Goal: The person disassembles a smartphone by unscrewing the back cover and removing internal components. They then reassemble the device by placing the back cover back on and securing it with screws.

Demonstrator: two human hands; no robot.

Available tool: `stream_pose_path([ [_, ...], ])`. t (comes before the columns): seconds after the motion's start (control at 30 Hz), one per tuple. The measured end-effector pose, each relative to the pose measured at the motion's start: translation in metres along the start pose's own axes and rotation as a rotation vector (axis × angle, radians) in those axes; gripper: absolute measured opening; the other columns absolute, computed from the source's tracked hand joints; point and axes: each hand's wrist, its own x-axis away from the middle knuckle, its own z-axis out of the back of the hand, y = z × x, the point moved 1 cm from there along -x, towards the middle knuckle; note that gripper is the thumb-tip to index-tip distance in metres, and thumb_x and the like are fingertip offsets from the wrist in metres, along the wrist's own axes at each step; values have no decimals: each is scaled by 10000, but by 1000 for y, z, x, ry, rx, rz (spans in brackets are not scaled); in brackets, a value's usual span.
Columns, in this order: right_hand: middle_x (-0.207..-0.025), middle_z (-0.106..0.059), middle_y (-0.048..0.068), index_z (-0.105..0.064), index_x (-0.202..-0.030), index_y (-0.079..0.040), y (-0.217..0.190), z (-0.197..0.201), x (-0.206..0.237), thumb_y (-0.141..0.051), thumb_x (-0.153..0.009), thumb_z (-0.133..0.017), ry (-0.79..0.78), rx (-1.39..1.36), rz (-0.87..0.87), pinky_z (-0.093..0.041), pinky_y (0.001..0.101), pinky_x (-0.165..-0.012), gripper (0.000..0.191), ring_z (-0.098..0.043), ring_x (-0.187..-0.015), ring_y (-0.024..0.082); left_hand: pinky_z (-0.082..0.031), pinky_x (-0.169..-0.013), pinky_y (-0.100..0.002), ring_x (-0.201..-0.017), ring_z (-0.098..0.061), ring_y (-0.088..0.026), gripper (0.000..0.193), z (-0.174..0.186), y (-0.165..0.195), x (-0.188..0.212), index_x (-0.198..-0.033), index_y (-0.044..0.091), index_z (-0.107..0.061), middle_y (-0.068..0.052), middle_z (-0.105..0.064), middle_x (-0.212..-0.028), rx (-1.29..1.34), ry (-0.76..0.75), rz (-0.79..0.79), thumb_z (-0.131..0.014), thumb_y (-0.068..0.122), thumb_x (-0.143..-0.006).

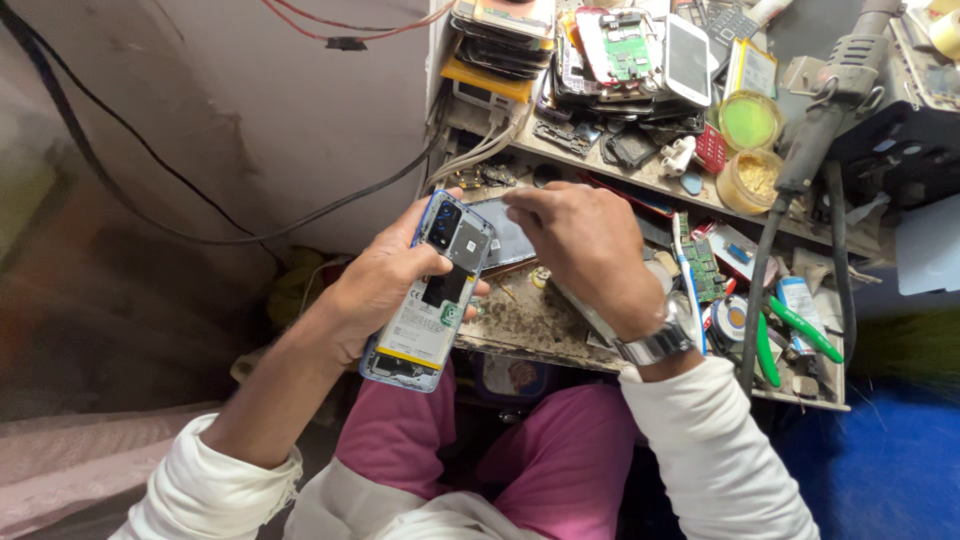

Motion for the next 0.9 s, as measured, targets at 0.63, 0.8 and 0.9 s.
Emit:
stream_pose_path([
  [0.63,-924,-754,35,-726,-1046,-47,5,43,73,-58,-854,-799,239,-852,-295,-580,228,-714,206,-702,-824,90,-637,-672,-391,-807,-733,-311,671,-30,8,7,-1541,105,-299,-288,-663,-1091,94,-72,-62,-395,15,-884],
  [0.8,-978,-755,58,-773,-1024,-42,1,46,74,-50,-854,-818,354,-704,-16,-590,231,-752,176,-719,-875,113,-646,-719,-405,-891,-737,-320,681,-34,1,2,-1550,80,-301,-261,-635,-1168,103,-75,-99,-409,15,-881],
  [0.9,-960,-760,56,-783,-1033,-45,0,48,69,-68,-860,-815,301,-672,-41,-580,227,-716,177,-725,-843,106,-651,-760,-420,-970,-738,-324,702,-36,-3,1,-1556,73,-290,-240,-615,-1240,92,-78,-96,-419,11,-868],
])
